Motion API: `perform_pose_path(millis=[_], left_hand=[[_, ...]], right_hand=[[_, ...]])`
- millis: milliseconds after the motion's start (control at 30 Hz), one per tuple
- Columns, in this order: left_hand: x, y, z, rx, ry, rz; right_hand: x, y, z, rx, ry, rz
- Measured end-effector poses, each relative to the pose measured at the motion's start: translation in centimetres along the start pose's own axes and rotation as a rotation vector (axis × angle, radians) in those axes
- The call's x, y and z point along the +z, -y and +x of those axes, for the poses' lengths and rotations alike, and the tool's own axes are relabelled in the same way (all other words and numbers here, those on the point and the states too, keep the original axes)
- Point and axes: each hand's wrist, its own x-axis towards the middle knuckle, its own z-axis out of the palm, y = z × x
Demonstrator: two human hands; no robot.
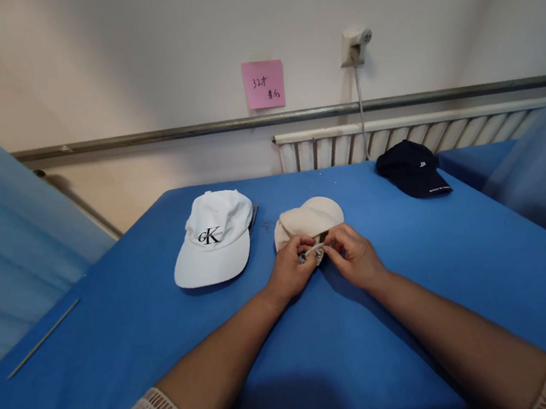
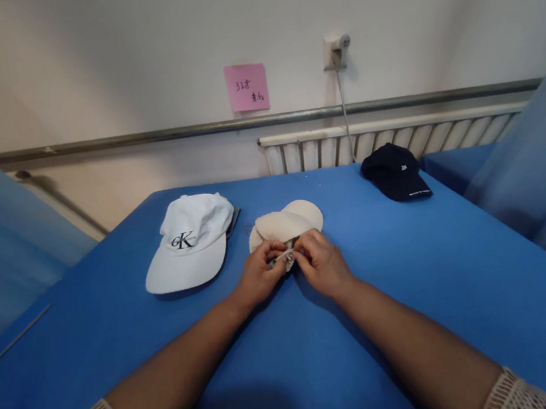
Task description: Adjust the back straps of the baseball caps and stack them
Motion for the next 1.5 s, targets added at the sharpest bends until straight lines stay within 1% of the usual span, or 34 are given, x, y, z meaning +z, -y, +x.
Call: perform_pose_path(millis=[67,167,433,533,633,733,900,1000,1100,1200,1267,1367,1500], left_hand=[[0.0,0.1,0.0,0.004,0.004,0.015],[0.1,0.3,0.0,0.01,-0.004,0.027],[0.3,0.5,-0.2,0.049,-0.01,0.105],[0.3,0.5,-0.2,0.067,0.001,0.151],[0.2,0.5,-0.2,0.066,-0.001,0.168],[0.1,0.3,-0.2,0.064,-0.005,0.181],[-0.1,0.0,-0.1,0.053,-0.011,0.199],[-0.1,0.0,-0.1,0.03,0.005,0.112],[0.0,-0.1,0.0,-0.011,0.013,0.004],[0.0,-0.1,0.0,-0.072,-0.004,-0.073],[0.0,-0.1,0.1,-0.092,-0.018,-0.095],[0.0,-0.1,0.1,-0.066,0.0,-0.087],[0.0,0.1,0.1,0.022,0.074,-0.007]], right_hand=[[-0.3,0.6,-0.1,-0.053,0.066,-0.022],[-0.4,1.0,-0.3,-0.053,0.122,-0.101],[0.1,1.1,-0.4,-0.04,0.123,-0.355],[0.0,1.3,-0.4,-0.043,0.137,-0.4],[0.0,1.4,-0.4,-0.046,0.146,-0.375],[0.1,1.2,-0.4,-0.068,0.129,-0.33],[0.2,0.5,-0.4,-0.053,0.094,-0.192],[0.2,0.3,-0.3,-0.065,0.089,-0.152],[0.1,0.4,-0.3,-0.127,0.114,-0.177],[-0.1,0.6,-0.2,-0.196,0.129,-0.225],[-0.1,0.6,-0.1,-0.217,0.131,-0.228],[0.0,0.3,-0.1,-0.152,0.103,-0.134],[0.7,-0.5,-0.1,0.085,0.02,0.039]])
